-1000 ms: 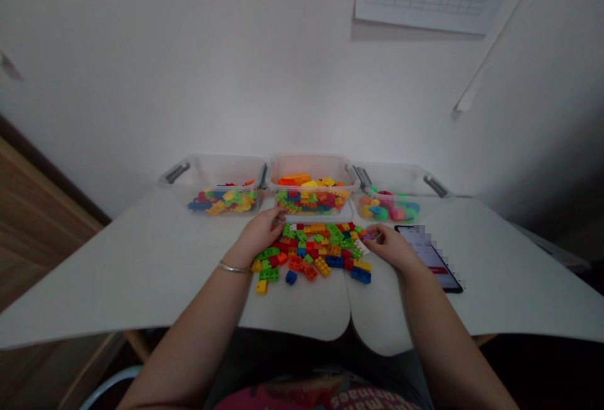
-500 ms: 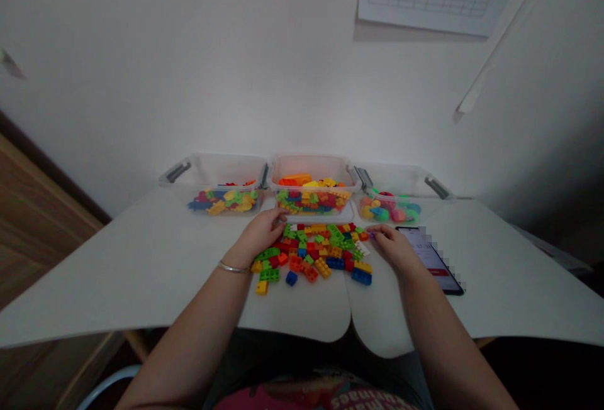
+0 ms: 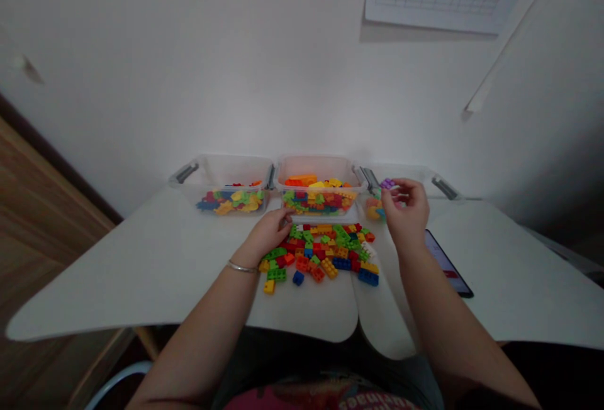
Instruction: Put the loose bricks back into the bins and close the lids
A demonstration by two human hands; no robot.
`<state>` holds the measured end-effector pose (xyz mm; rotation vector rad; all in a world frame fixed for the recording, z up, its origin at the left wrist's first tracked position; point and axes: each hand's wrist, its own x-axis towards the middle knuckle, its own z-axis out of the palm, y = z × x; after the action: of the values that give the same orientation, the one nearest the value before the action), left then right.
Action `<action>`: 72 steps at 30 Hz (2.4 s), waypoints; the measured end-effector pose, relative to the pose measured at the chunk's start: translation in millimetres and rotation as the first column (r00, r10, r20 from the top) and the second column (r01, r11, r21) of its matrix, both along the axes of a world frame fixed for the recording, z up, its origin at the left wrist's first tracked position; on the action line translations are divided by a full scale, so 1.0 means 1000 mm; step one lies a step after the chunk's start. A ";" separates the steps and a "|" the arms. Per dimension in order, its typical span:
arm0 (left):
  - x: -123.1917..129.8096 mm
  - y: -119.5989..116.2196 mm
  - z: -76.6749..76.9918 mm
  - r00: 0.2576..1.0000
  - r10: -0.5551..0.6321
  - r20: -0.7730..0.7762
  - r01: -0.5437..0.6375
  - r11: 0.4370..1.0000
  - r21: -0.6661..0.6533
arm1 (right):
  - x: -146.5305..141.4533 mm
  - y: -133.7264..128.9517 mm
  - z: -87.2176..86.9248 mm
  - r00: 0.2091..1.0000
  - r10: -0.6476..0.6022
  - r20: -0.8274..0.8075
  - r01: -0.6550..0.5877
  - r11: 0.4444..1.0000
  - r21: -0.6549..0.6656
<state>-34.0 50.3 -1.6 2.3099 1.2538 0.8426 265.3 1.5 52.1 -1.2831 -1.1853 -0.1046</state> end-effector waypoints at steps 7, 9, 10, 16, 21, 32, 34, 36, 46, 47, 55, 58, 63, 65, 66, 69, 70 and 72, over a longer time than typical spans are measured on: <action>-0.001 0.002 -0.004 1.000 0.001 0.008 -0.001 1.000 -0.015 | -0.015 0.047 0.007 0.986 0.079 0.144 -0.060 0.990 -0.131; -0.001 0.003 -0.006 1.000 0.000 0.009 0.000 1.000 -0.008 | -0.018 0.050 0.007 0.970 0.056 0.237 -0.009 0.981 -0.193; -0.001 0.003 -0.006 1.000 0.000 0.008 0.000 1.000 -0.004 | -0.019 0.051 0.007 0.961 0.033 0.273 0.027 0.976 -0.214; -0.002 0.003 -0.006 1.000 0.008 0.004 -0.008 1.000 0.024 | -0.019 0.050 0.012 0.948 0.023 0.319 0.085 0.944 -0.319; -0.001 0.003 -0.006 1.000 0.029 0.009 -0.029 0.999 0.017 | -0.017 0.050 0.009 0.948 0.047 0.313 0.050 0.954 -0.294; -0.001 0.002 -0.004 1.000 0.018 -0.021 -0.017 1.000 0.024 | -0.002 0.019 0.007 0.956 0.144 0.256 -0.123 0.988 -0.097; -0.001 0.003 -0.006 1.000 0.009 -0.021 -0.009 1.000 0.026 | 0.002 0.011 0.001 0.956 0.167 0.241 -0.140 0.982 -0.128; -0.001 0.003 -0.006 1.000 0.002 -0.021 -0.002 1.000 0.026 | 0.009 0.007 -0.009 0.957 0.192 0.217 -0.152 0.970 -0.188; -0.001 0.003 -0.007 1.000 0.017 0.010 -0.017 1.000 0.008 | 0.044 -0.004 -0.073 0.945 0.248 0.214 -0.072 0.795 -0.603; -0.001 0.003 -0.007 1.000 0.017 0.014 -0.017 1.000 0.007 | 0.045 -0.006 -0.076 0.941 0.263 0.213 -0.069 0.763 -0.642; -0.001 0.003 -0.008 1.000 0.005 0.018 -0.005 1.000 0.006 | 0.043 -0.014 -0.079 0.935 0.279 0.219 -0.017 0.651 -0.759; -0.001 0.002 -0.007 1.000 0.002 0.015 -0.002 1.000 -0.004 | 0.042 -0.013 -0.078 0.934 0.300 0.196 -0.048 0.648 -0.760; 0.000 0.002 -0.005 1.000 -0.003 0.029 0.003 1.000 -0.004 | 0.041 -0.013 -0.077 0.938 0.298 0.176 -0.074 0.671 -0.738; 0.000 0.002 -0.005 1.000 -0.003 0.025 0.003 1.000 0.001 | 0.041 -0.014 -0.077 0.941 0.287 0.178 -0.077 0.696 -0.714; -0.001 0.002 -0.005 1.000 -0.003 0.022 0.003 1.000 0.002 | 0.041 -0.014 -0.077 0.944 0.278 0.179 -0.077 0.713 -0.697; -0.001 0.002 -0.006 1.000 -0.004 0.026 0.004 1.000 0.005 | 0.040 -0.014 -0.076 0.958 0.232 0.168 -0.080 0.782 -0.619; -0.001 0.002 -0.006 1.000 -0.006 0.030 0.006 1.000 0.006 | 0.039 -0.014 -0.074 0.965 0.212 0.151 -0.087 0.810 -0.580; -0.001 0.002 -0.006 0.999 -0.007 0.038 0.007 1.000 0.010 | 0.037 -0.013 -0.071 0.978 0.181 0.099 -0.112 0.868 -0.484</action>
<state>-35.2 52.7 -7.8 2.2936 1.2279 0.8878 302.3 -11.9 -18.7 -1.6268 -1.4873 0.2285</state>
